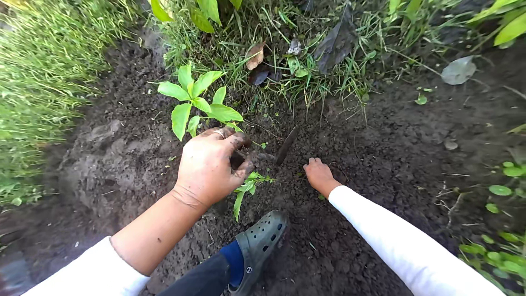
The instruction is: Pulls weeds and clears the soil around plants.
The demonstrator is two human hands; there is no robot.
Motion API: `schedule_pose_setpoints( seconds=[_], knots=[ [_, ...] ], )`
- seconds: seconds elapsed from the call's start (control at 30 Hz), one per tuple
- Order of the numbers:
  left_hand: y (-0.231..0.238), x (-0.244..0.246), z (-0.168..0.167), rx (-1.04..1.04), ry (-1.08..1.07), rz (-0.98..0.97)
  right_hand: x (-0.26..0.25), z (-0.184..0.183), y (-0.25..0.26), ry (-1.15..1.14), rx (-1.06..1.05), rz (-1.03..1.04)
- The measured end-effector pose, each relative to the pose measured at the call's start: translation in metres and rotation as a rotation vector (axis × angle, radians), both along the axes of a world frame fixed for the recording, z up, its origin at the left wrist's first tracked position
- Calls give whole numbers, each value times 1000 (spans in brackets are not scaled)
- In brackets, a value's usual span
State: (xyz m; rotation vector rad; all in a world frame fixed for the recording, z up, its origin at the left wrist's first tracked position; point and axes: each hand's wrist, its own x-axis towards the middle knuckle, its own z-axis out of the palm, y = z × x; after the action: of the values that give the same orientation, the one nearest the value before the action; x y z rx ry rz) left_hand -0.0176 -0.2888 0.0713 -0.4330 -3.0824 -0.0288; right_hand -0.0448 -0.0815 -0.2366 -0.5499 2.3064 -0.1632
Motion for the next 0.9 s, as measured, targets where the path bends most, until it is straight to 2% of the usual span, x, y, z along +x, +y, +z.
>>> schedule_pose_setpoints(
  seconds=[0.17,0.33,0.4,0.53,0.6,0.9],
  knots=[
    [-7,-5,-2,5,35,8,11,-11,21,-34,-155,-151],
    [-11,-6,-2,4,28,24,3,5,31,15,-362,-395],
    [-7,-6,-1,6,37,21,2,5,21,55,-380,-366],
    [3,-4,-1,6,41,18,11,-2,-10,8,-156,-187],
    [5,-2,-1,3,36,21,11,-4,-17,-18,-101,-169],
    [6,-4,-3,-5,36,23,11,-7,-11,-89,-132,-159]
  ],
)
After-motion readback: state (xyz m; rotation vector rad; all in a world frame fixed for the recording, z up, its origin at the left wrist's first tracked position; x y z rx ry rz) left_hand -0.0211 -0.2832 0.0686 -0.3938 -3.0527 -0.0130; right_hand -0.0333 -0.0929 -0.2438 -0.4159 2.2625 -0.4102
